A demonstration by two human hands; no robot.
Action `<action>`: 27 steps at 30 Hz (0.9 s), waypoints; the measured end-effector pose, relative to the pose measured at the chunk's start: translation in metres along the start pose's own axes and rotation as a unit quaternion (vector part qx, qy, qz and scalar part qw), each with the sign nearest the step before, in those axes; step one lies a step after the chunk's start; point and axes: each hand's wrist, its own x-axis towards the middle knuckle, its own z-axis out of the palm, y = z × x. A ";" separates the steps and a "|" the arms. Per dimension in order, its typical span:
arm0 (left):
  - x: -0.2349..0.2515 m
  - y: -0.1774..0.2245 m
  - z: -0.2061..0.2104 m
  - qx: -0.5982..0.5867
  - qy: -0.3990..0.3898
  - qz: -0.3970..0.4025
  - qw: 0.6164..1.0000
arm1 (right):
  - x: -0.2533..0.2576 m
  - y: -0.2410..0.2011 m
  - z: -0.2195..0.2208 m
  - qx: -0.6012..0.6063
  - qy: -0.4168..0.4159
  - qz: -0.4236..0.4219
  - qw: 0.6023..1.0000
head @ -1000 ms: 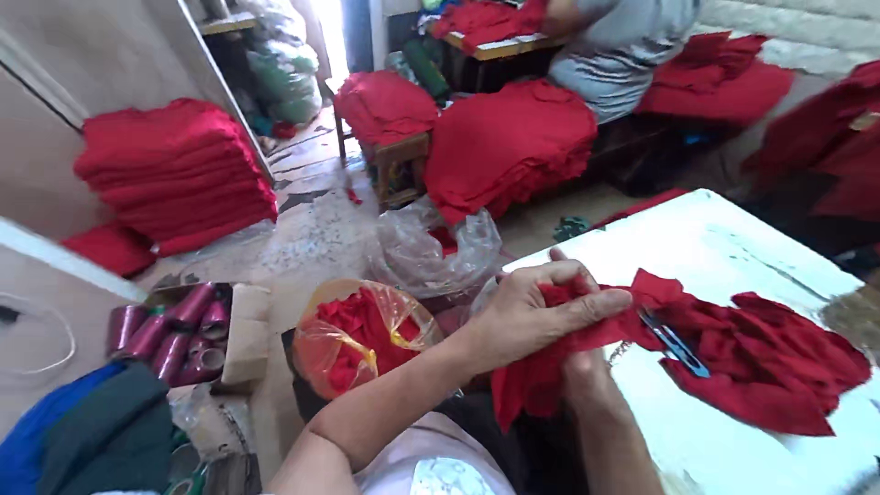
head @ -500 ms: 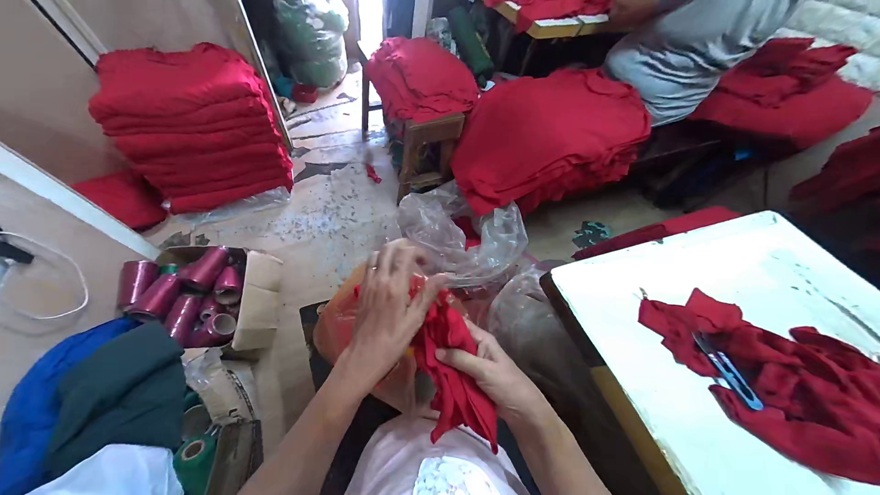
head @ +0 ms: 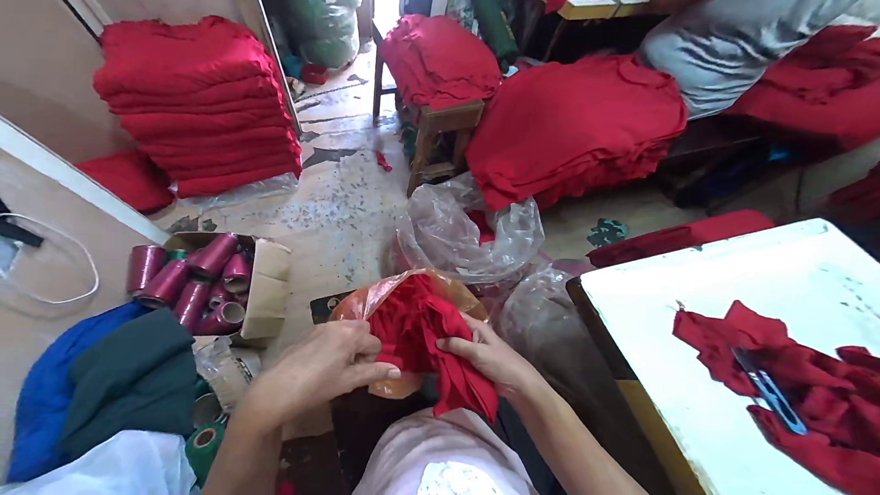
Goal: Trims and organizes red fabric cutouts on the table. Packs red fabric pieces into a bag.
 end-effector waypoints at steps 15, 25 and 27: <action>0.005 -0.012 0.007 -0.100 0.026 0.106 0.989 | 0.043 0.001 0.045 -0.504 0.144 -0.120 0.843; 0.021 -0.019 0.004 -0.133 0.022 0.152 0.979 | 0.074 0.058 0.037 -0.525 0.010 -0.161 0.836; 0.020 -0.019 0.003 -0.107 0.041 0.122 0.986 | 0.072 0.047 0.038 -0.521 -0.008 -0.134 0.843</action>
